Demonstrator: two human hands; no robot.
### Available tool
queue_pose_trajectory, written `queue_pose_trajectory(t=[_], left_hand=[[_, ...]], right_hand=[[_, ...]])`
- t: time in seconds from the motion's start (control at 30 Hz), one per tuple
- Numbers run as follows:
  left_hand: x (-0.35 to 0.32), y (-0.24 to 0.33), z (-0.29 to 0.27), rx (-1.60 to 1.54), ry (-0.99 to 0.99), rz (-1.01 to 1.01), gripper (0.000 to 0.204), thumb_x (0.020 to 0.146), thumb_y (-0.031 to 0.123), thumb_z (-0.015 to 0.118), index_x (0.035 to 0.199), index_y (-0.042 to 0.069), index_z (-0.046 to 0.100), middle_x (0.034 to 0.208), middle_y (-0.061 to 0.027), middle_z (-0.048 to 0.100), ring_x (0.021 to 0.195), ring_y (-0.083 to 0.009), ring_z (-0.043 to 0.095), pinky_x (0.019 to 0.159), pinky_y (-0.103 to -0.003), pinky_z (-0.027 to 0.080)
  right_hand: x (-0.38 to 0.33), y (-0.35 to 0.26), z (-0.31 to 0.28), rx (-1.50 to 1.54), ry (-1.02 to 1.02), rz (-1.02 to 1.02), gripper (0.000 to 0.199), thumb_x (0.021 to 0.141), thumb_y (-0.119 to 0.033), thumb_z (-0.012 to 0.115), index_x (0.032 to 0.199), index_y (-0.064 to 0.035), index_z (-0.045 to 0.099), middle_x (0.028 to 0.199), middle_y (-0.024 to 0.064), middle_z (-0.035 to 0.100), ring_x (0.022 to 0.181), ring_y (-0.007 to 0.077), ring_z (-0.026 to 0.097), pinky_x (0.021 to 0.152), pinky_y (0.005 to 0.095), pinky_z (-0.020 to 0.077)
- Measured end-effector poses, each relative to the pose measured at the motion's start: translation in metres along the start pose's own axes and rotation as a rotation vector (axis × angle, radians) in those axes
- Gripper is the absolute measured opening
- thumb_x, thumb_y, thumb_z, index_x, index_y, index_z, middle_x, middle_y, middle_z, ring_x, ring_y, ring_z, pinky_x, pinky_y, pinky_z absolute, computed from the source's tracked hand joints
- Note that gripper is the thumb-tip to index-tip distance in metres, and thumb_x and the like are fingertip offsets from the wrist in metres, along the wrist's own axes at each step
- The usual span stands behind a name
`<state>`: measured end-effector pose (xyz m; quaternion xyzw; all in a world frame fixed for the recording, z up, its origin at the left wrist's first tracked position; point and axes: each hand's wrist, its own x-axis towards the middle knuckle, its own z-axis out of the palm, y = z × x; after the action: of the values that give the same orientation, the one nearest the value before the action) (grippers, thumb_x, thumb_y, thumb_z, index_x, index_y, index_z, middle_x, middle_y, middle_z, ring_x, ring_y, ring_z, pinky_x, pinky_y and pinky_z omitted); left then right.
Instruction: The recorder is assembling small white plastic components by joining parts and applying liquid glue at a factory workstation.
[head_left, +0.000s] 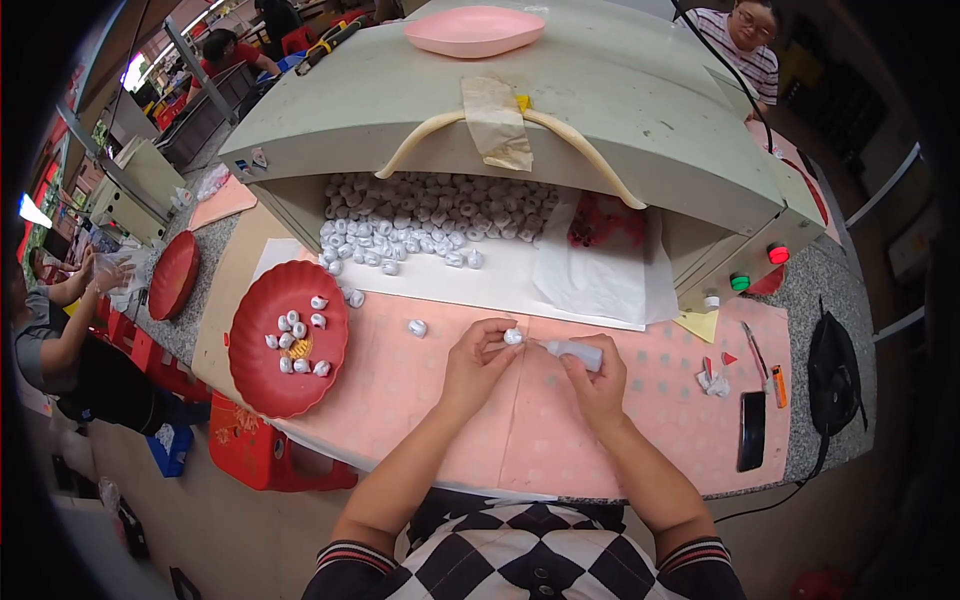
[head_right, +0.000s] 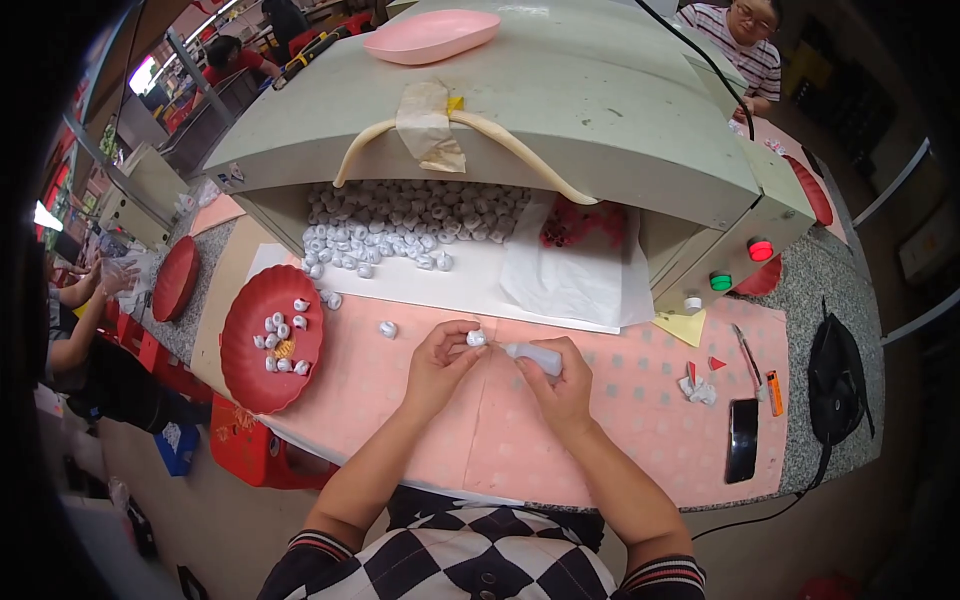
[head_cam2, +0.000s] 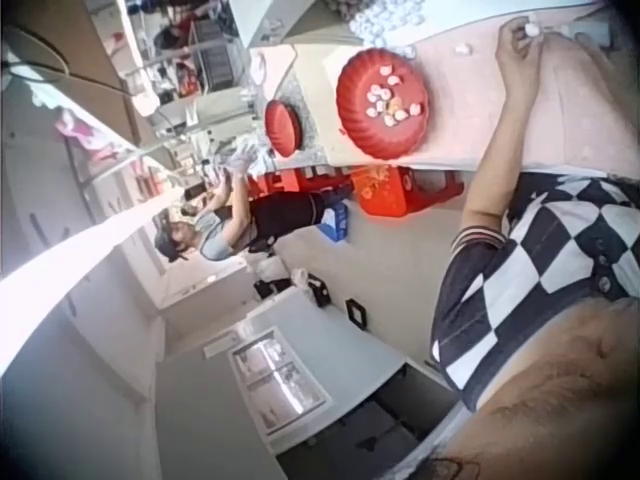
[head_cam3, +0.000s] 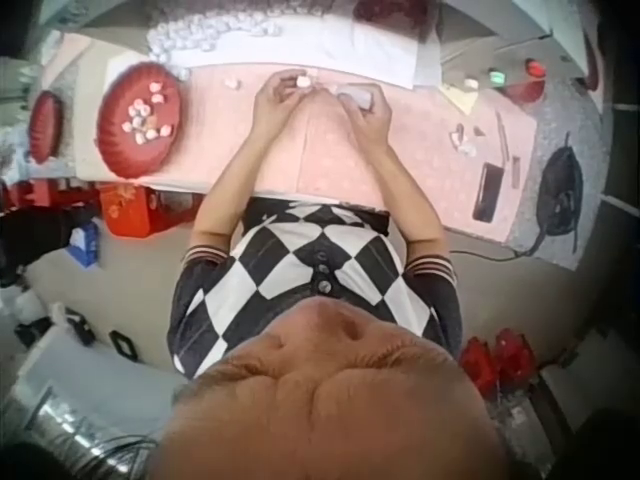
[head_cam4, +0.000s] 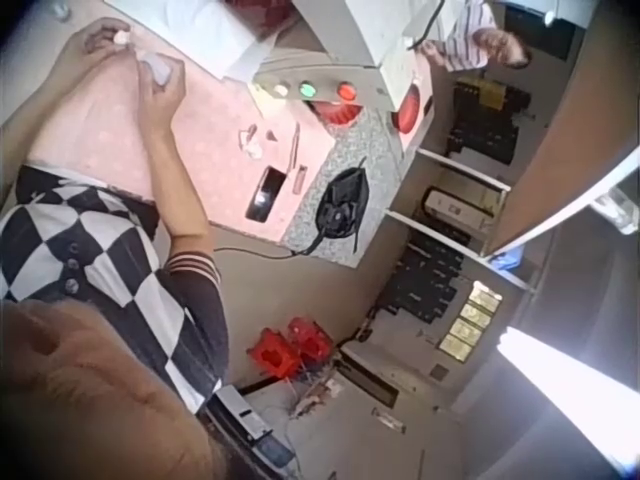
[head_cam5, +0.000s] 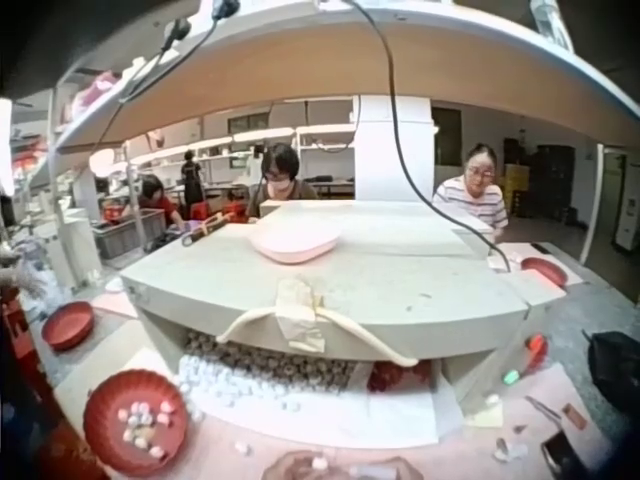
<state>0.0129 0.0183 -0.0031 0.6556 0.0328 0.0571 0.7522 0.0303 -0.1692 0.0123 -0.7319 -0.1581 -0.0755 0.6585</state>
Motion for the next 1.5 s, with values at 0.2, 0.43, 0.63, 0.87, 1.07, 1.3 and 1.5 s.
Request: queue_pose_trajectory(t=[0.2, 0.43, 0.63, 0.87, 1.07, 1.3, 1.5], left_hand=[[-0.0003, 0.0012, 0.0016, 0.002, -0.026, 0.003, 0.031, 0.084, -0.007, 0.063, 0.113, -0.002, 0.054, 0.11, -0.0092, 0.058, 0.103, -0.0172, 0.061, 0.086, -0.028, 0.054], [0.0001, 0.0009, 0.0019, 0.026, -0.002, 0.022, 0.032, 0.084, -0.008, 0.062, 0.115, -0.001, 0.053, 0.108, -0.0083, 0.059, 0.1, -0.0155, 0.06, 0.086, -0.026, 0.052], [0.0008, 0.0032, 0.0012, -0.039, -0.013, -0.021, 0.031, 0.085, -0.007, 0.061, 0.114, -0.002, 0.052, 0.112, -0.0089, 0.059, 0.105, -0.0158, 0.06, 0.089, -0.025, 0.05], [0.0005, 0.006, 0.0004, -0.074, -0.015, -0.023, 0.031, 0.085, -0.008, 0.059, 0.114, -0.002, 0.052, 0.114, -0.0086, 0.059, 0.107, -0.0159, 0.059, 0.089, -0.025, 0.05], [-0.0002, 0.0081, 0.001, -0.084, -0.019, -0.045, 0.031, 0.085, -0.008, 0.06, 0.114, -0.002, 0.052, 0.114, -0.0087, 0.058, 0.107, -0.0156, 0.059, 0.089, -0.024, 0.05], [0.0014, 0.004, 0.0, -0.083, 0.002, -0.026, 0.031, 0.085, -0.008, 0.06, 0.114, -0.003, 0.052, 0.115, -0.0094, 0.058, 0.108, -0.016, 0.059, 0.09, -0.026, 0.05], [0.0027, 0.0023, 0.002, -0.101, -0.011, -0.008, 0.03, 0.085, -0.008, 0.06, 0.113, -0.003, 0.052, 0.113, -0.0091, 0.058, 0.109, -0.0163, 0.059, 0.09, -0.027, 0.051]], right_hand=[[0.0001, -0.0002, -0.0026, 0.005, -0.065, -0.015, 0.017, 0.087, -0.008, 0.065, 0.096, -0.002, 0.053, 0.089, 0.0044, 0.057, 0.077, 0.0082, 0.052, 0.066, 0.0231, 0.0432], [0.0013, 0.0003, -0.0025, -0.01, -0.004, 0.029, 0.017, 0.086, -0.01, 0.067, 0.093, -0.002, 0.055, 0.084, 0.0043, 0.059, 0.074, 0.0093, 0.053, 0.064, 0.0243, 0.0441], [0.0018, -0.0003, -0.0012, 0.021, 0.037, 0.014, 0.017, 0.085, -0.01, 0.068, 0.093, -0.0017, 0.056, 0.084, 0.0056, 0.061, 0.074, 0.0102, 0.055, 0.065, 0.0248, 0.0451], [0.0012, 0.0001, -0.0009, 0.043, 0.046, 0.039, 0.017, 0.085, -0.011, 0.068, 0.093, -0.0015, 0.056, 0.084, 0.0057, 0.061, 0.075, 0.0104, 0.056, 0.066, 0.0249, 0.0457], [0.0021, -0.0002, -0.0013, 0.0, 0.027, 0.013, 0.018, 0.086, -0.012, 0.068, 0.093, -0.0012, 0.056, 0.084, 0.006, 0.062, 0.075, 0.0108, 0.057, 0.066, 0.025, 0.0462], [0.0039, -0.0043, -0.0014, 0.033, 0.053, 0.091, 0.017, 0.086, -0.012, 0.067, 0.093, -0.001, 0.056, 0.083, 0.0057, 0.062, 0.075, 0.01, 0.057, 0.066, 0.0242, 0.0468], [0.0026, 0.005, -0.0049, 0.002, 0.009, 0.04, 0.019, 0.087, -0.012, 0.068, 0.095, -0.0007, 0.055, 0.085, 0.0053, 0.06, 0.074, 0.0083, 0.055, 0.063, 0.0234, 0.0477]])
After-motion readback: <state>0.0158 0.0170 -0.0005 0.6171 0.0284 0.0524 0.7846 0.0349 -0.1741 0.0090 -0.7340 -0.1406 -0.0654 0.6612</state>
